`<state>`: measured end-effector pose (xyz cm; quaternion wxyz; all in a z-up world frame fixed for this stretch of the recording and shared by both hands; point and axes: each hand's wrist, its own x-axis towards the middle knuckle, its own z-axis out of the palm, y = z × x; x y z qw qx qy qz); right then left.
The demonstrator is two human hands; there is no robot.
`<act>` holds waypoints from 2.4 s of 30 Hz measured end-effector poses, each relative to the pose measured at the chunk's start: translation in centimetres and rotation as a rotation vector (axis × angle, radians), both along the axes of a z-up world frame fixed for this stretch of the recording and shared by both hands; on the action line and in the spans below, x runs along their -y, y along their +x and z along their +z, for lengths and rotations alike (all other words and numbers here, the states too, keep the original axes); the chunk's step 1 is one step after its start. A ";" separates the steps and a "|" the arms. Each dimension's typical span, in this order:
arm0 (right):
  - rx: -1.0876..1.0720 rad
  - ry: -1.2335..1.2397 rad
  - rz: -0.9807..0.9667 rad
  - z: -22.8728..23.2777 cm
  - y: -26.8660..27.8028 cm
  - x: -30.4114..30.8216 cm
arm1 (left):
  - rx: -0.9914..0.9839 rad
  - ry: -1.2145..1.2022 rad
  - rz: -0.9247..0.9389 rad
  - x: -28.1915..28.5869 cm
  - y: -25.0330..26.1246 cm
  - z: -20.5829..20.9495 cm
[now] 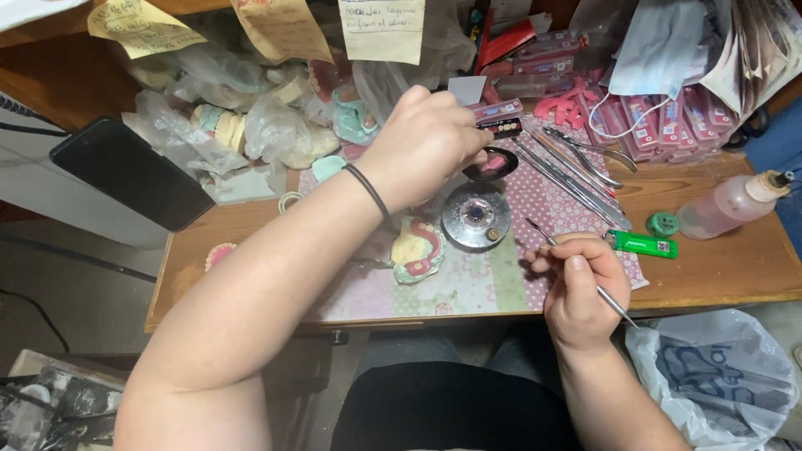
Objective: The person works on a dental model, using a brush to apply a substance to the pink gum area. They then open a drawer, retrieve a metal wire, and use pliers to cut and bend the wire into a small loop.
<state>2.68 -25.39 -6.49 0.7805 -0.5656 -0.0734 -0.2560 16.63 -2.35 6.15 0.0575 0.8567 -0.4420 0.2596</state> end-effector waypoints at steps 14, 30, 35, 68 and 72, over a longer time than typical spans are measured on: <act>-0.035 0.004 0.665 2.4 1.9 5.6 | -0.330 -0.347 0.408 -9.2 -11.3 1.7; -0.006 -1.180 -0.049 3.4 3.3 5.2 | -0.745 -0.530 0.438 -10.1 -14.9 -1.8; 0.170 -0.987 -0.285 3.6 2.0 7.0 | -0.595 -0.756 0.282 -9.2 -15.6 -4.2; -0.054 -0.957 -0.031 4.5 -2.8 -2.6 | -0.290 -1.210 -0.037 -6.7 -14.6 -7.6; -0.058 -0.974 -0.066 4.6 -2.9 -2.8 | -0.340 -1.248 -0.078 -6.8 -14.8 -7.7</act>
